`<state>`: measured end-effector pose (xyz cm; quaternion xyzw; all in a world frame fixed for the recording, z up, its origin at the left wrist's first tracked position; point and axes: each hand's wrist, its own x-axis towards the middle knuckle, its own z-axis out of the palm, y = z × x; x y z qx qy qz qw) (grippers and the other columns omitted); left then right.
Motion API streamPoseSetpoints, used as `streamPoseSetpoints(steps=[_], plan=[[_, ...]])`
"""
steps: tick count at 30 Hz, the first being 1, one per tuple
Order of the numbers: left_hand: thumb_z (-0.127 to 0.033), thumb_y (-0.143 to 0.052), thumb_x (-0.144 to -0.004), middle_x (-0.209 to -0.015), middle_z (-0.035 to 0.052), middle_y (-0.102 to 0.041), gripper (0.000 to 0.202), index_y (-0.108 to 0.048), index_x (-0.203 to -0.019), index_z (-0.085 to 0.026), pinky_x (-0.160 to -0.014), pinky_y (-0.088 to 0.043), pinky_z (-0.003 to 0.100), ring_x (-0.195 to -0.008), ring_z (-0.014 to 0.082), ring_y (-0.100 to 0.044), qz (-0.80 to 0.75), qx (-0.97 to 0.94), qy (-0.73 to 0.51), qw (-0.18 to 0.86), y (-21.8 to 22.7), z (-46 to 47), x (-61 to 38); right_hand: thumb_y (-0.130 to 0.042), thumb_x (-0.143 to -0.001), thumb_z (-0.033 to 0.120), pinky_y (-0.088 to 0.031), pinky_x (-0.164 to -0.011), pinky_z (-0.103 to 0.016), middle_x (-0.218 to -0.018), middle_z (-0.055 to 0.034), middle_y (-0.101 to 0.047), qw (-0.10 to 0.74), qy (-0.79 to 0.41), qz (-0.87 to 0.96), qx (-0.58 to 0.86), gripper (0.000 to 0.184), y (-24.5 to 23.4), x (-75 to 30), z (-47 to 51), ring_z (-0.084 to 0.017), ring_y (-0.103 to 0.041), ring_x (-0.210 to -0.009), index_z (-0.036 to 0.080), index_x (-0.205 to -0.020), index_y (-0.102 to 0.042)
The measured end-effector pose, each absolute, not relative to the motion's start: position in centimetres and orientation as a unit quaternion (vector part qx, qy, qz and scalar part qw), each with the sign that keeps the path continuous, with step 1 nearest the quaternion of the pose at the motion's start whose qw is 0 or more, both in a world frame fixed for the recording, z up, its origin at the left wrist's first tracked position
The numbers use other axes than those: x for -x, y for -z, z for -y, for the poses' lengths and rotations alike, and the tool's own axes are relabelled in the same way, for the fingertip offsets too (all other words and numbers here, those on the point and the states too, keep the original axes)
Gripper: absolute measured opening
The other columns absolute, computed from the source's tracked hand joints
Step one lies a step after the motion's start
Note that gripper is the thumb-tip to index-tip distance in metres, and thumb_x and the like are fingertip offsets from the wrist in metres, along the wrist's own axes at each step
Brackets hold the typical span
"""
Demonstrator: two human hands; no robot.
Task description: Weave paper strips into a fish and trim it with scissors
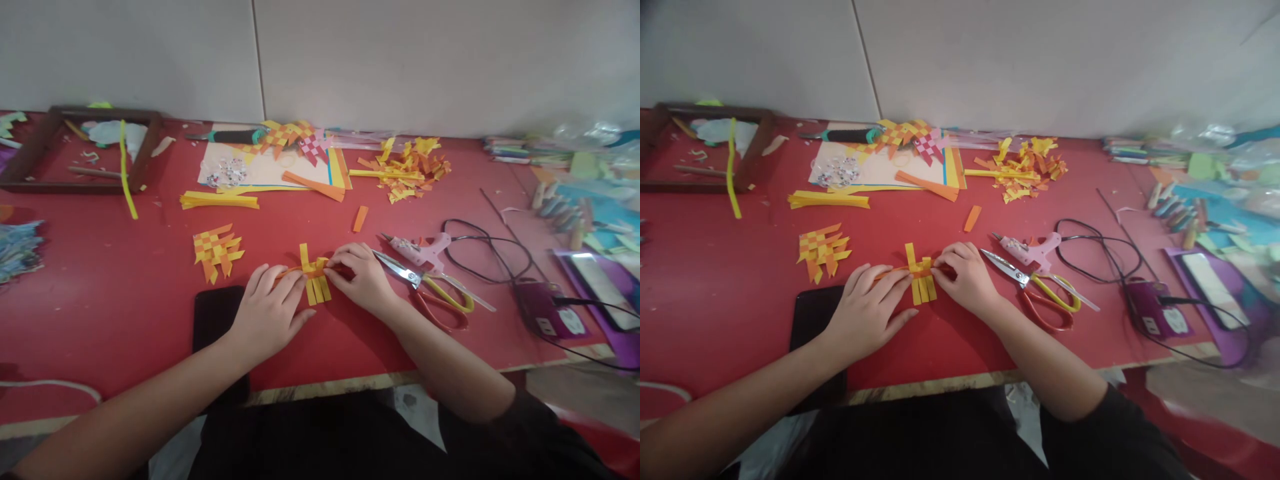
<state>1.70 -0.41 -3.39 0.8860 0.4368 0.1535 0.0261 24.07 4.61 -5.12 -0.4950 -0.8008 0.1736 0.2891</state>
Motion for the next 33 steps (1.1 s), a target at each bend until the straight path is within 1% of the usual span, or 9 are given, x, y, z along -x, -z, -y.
streamPoseSetpoints(steps=[4, 9, 14, 23, 33], plan=[[-0.044, -0.053, -0.094, -0.127, 0.0136, -0.066, 0.049, -0.063, -0.126, -0.007, -0.105, -0.03, 0.053, -0.116, 0.0342, -0.052, -0.44, -0.884, -0.154, 0.027, 3.55, 0.36, -1.69, -0.065, -0.084, 0.02, -0.046, -0.08, -0.039, -0.089, -0.0052, -0.066, 0.293, -0.172, 0.799, 0.496, 0.003, 5.18, -24.04, -4.64, -0.022, -0.06, -0.085, 0.022, -0.081, -0.066], [-0.043, -0.052, -0.095, -0.128, 0.0119, -0.066, 0.047, -0.062, -0.127, -0.009, -0.104, -0.03, 0.054, -0.112, 0.0326, -0.054, -0.449, -0.88, -0.15, 0.037, 3.53, 0.42, -1.72, -0.065, -0.084, 0.02, -0.046, -0.079, -0.038, -0.087, -0.0049, -0.066, 0.294, -0.17, 0.8, 0.494, 0.004, 5.18, -24.06, -4.67, -0.021, -0.06, -0.084, 0.021, -0.081, -0.066], [-0.044, -0.051, -0.095, -0.128, 0.0113, -0.066, 0.047, -0.062, -0.127, -0.011, -0.105, -0.028, 0.055, -0.115, 0.0337, -0.052, -0.446, -0.881, -0.156, 0.037, 3.5, 0.44, -1.73, -0.066, -0.084, 0.019, -0.046, -0.079, -0.038, -0.088, -0.0047, -0.066, 0.295, -0.169, 0.8, 0.494, 0.004, 5.22, -24.09, -4.7, -0.021, -0.059, -0.083, 0.021, -0.081, -0.066], [-0.045, -0.05, -0.096, -0.13, 0.0113, -0.064, 0.049, -0.06, -0.13, -0.011, -0.107, -0.026, 0.056, -0.118, 0.0345, -0.05, -0.448, -0.881, -0.146, 0.044, 3.68, 0.37, -1.82, -0.066, -0.084, 0.019, -0.046, -0.079, -0.038, -0.088, -0.0046, -0.066, 0.297, -0.17, 0.801, 0.491, 0.004, 5.22, -24.01, -4.73, -0.021, -0.059, -0.083, 0.021, -0.081, -0.066], [-0.044, -0.052, -0.095, -0.129, 0.0116, -0.065, 0.049, -0.061, -0.13, -0.011, -0.106, -0.028, 0.057, -0.118, 0.0348, -0.051, -0.447, -0.881, -0.147, 0.043, 3.66, 0.37, -1.73, -0.065, -0.084, 0.019, -0.046, -0.079, -0.038, -0.088, -0.005, -0.066, 0.294, -0.17, 0.803, 0.489, 0.004, 5.22, -24.06, -4.7, -0.021, -0.059, -0.083, 0.021, -0.081, -0.066]])
